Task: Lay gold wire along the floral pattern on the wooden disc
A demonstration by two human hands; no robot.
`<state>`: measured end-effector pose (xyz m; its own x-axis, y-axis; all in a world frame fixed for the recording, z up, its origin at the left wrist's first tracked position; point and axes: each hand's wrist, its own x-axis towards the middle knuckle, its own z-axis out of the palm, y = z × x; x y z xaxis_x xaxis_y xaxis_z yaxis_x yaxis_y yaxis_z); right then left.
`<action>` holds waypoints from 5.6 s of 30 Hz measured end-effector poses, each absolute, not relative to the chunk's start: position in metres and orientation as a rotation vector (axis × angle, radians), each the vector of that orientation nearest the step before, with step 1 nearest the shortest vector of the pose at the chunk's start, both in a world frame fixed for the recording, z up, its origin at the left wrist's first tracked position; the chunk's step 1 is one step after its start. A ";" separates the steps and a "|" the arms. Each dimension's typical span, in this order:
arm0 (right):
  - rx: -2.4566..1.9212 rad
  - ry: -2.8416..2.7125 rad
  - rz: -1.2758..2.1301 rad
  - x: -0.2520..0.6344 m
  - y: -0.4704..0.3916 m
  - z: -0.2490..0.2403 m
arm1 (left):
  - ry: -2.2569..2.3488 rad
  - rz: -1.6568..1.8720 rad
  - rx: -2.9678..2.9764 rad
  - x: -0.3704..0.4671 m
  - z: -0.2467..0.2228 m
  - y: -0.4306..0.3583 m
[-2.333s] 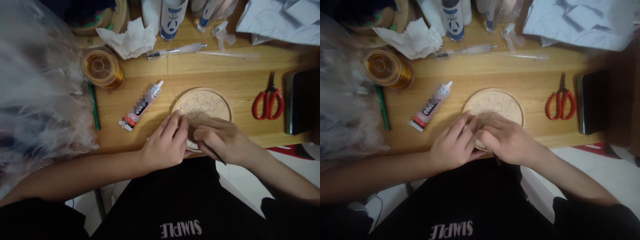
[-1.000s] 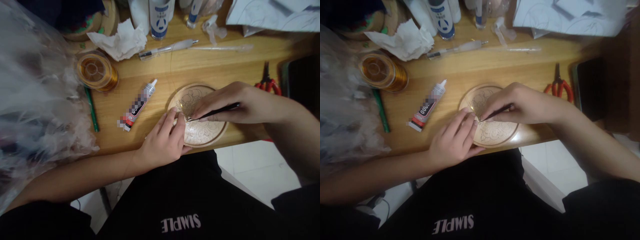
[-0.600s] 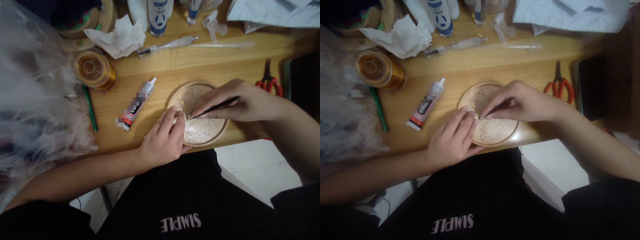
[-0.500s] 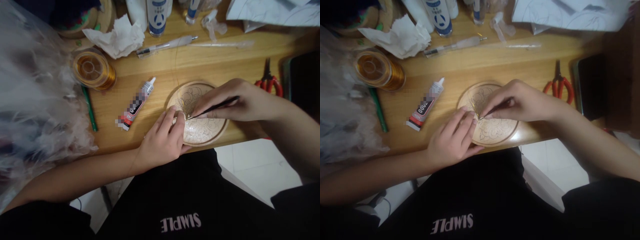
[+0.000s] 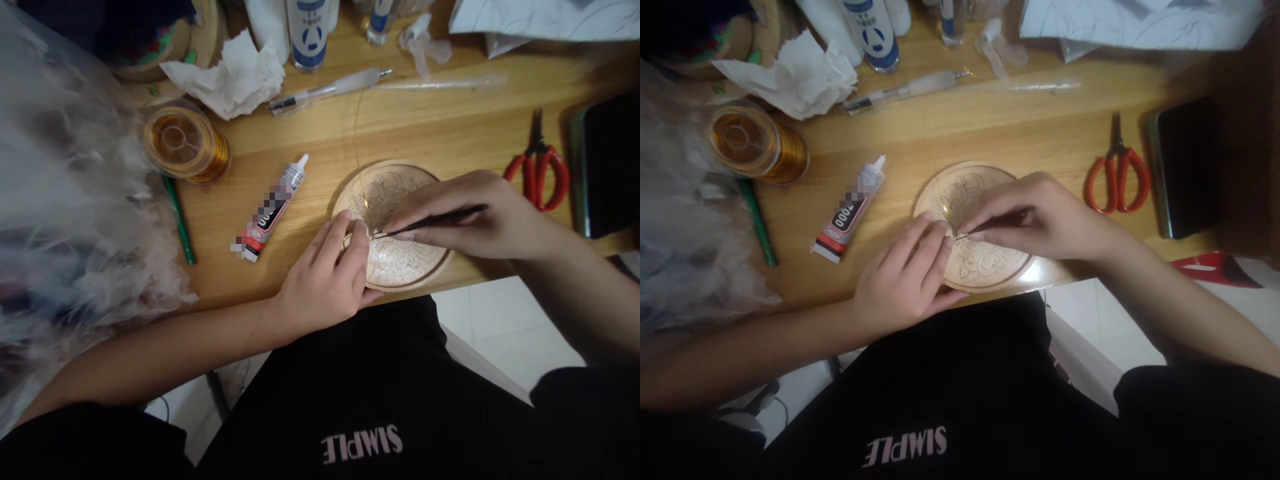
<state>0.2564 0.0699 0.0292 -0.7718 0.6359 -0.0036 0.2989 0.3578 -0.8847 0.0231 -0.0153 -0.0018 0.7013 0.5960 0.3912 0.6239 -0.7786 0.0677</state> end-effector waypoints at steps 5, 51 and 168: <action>-0.872 -2.219 1.332 0.259 0.058 0.023 | -1.001 -0.650 -2.858 0.021 -0.003 -0.014; -0.751 -2.201 1.279 0.260 0.055 0.015 | -1.047 -0.716 -2.940 0.018 -0.005 -0.012; -1.113 -2.134 0.989 0.246 0.032 0.028 | -1.076 -0.665 -2.974 0.021 0.003 -0.010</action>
<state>0.2456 0.0321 0.0281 -0.5178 0.8471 0.1194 0.4565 0.3916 -0.7989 0.0205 -0.0097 0.0025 0.6943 0.6300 0.3478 0.5930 -0.7747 0.2195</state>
